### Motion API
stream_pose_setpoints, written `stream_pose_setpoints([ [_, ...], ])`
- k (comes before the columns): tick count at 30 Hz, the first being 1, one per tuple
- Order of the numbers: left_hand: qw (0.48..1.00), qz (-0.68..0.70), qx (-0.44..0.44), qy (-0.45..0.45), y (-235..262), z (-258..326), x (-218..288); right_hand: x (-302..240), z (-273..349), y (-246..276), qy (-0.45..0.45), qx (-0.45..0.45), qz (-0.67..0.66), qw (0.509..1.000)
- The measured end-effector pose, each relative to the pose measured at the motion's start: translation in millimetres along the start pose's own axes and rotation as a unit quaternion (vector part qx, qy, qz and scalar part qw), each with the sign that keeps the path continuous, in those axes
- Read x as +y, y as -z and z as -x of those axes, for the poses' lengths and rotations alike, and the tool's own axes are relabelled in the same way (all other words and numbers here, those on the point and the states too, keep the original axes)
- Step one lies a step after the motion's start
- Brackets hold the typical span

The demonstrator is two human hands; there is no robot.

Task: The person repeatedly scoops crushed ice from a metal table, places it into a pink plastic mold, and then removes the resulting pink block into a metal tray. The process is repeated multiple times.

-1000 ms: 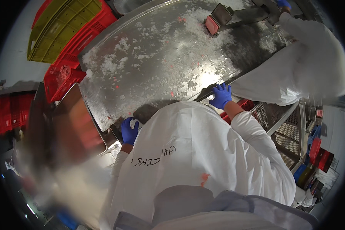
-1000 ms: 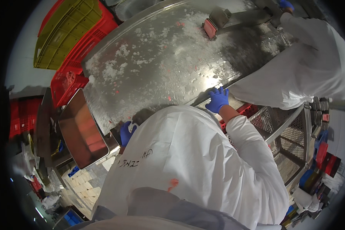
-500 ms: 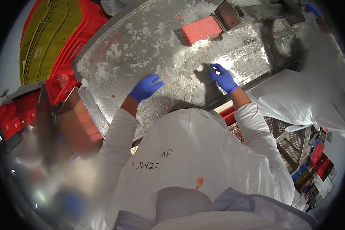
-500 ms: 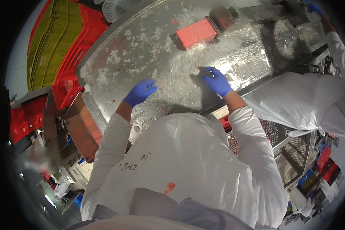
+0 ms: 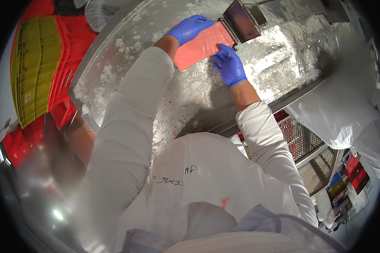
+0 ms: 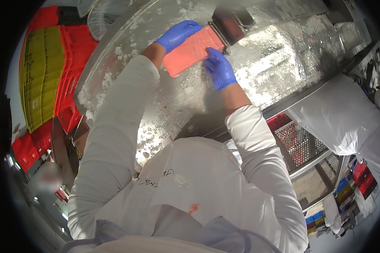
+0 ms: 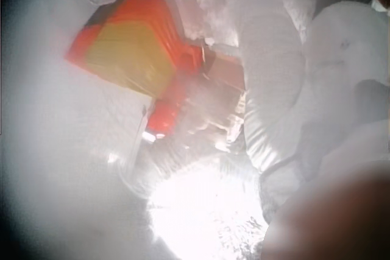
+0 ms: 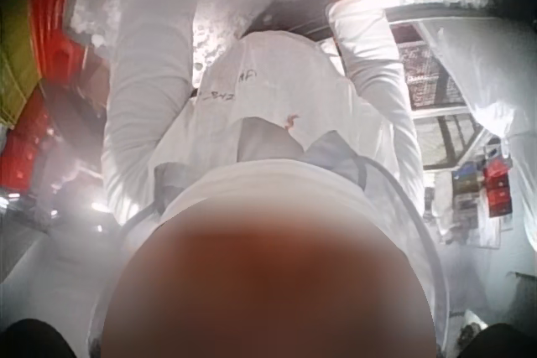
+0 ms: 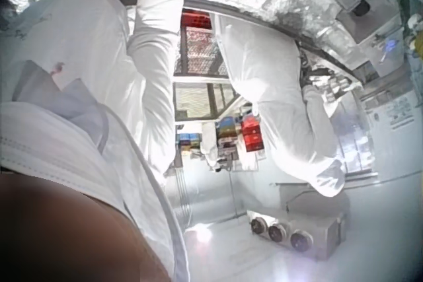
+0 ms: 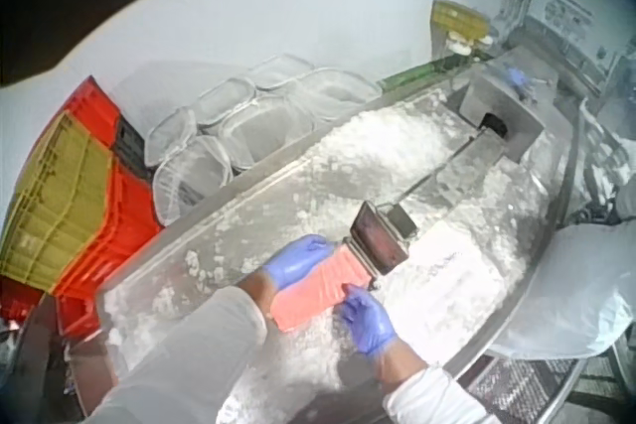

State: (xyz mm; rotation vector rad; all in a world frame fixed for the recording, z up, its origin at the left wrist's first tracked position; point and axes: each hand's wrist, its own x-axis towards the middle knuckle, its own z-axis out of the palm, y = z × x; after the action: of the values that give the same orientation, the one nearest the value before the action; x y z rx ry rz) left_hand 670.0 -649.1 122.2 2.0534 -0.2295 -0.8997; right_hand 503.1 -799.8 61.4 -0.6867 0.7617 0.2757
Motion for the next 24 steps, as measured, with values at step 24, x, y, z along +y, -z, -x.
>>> stream_pose_setpoints([
  [24,0.931,0.301,-0.174,0.108,-10.1,77.3,-61.8,54.5,44.6,-65.5,-0.075,0.039,-0.126,0.988],
])
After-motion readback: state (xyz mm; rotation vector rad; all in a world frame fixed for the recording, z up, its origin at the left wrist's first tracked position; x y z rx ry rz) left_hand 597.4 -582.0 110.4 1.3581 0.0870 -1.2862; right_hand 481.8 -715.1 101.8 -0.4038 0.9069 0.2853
